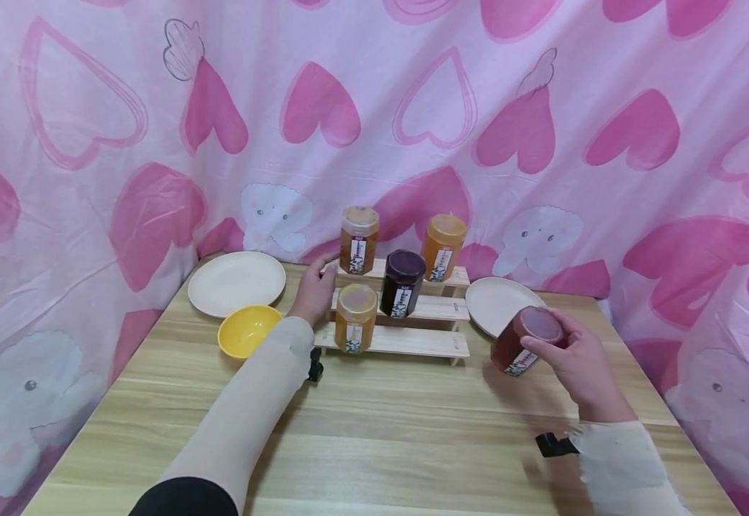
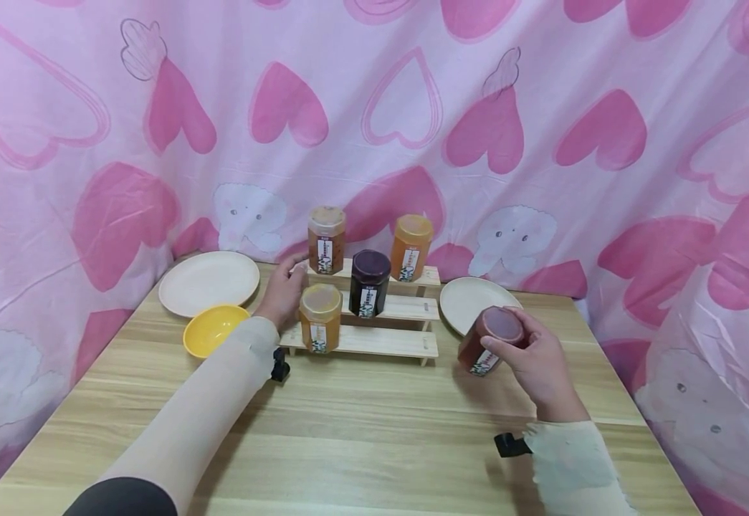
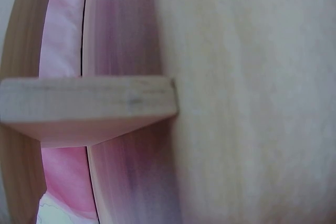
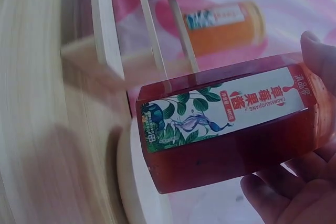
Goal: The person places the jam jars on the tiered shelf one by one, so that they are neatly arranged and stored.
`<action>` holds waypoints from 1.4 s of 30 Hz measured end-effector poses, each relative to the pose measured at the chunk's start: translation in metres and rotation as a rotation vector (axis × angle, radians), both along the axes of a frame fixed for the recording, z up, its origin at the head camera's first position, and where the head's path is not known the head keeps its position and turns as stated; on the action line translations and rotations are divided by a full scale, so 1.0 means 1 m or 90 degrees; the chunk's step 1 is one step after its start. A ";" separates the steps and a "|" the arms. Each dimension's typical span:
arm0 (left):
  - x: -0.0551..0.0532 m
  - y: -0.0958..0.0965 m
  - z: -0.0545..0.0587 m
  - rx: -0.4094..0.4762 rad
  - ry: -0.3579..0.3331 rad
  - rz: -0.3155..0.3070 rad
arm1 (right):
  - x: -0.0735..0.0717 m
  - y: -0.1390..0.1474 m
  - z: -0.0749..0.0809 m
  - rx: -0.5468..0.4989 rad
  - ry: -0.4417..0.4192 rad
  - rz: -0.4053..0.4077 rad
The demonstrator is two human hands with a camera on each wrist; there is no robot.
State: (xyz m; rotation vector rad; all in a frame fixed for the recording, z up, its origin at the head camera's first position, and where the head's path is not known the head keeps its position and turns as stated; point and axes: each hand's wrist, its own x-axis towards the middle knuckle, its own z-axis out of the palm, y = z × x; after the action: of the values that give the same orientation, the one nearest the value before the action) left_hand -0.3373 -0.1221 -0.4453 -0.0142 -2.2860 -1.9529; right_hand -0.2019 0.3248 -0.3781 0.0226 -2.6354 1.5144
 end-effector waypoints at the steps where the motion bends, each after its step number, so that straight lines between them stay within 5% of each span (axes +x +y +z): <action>1: 0.000 0.000 0.000 -0.001 0.000 0.001 | 0.000 -0.005 0.001 0.000 -0.005 0.002; 24: -0.002 0.000 -0.002 -0.009 0.004 0.005 | -0.028 -0.094 -0.009 -0.107 -0.002 0.094; 42: -0.001 0.003 -0.003 0.018 0.003 0.003 | -0.043 -0.120 -0.024 -0.135 -0.025 0.107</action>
State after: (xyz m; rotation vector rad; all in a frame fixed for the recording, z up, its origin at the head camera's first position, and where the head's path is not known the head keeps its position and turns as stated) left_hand -0.3380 -0.1193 -0.4478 -0.0106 -2.2532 -1.9801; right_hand -0.2450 0.2052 -0.4019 0.2048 -2.5427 1.8588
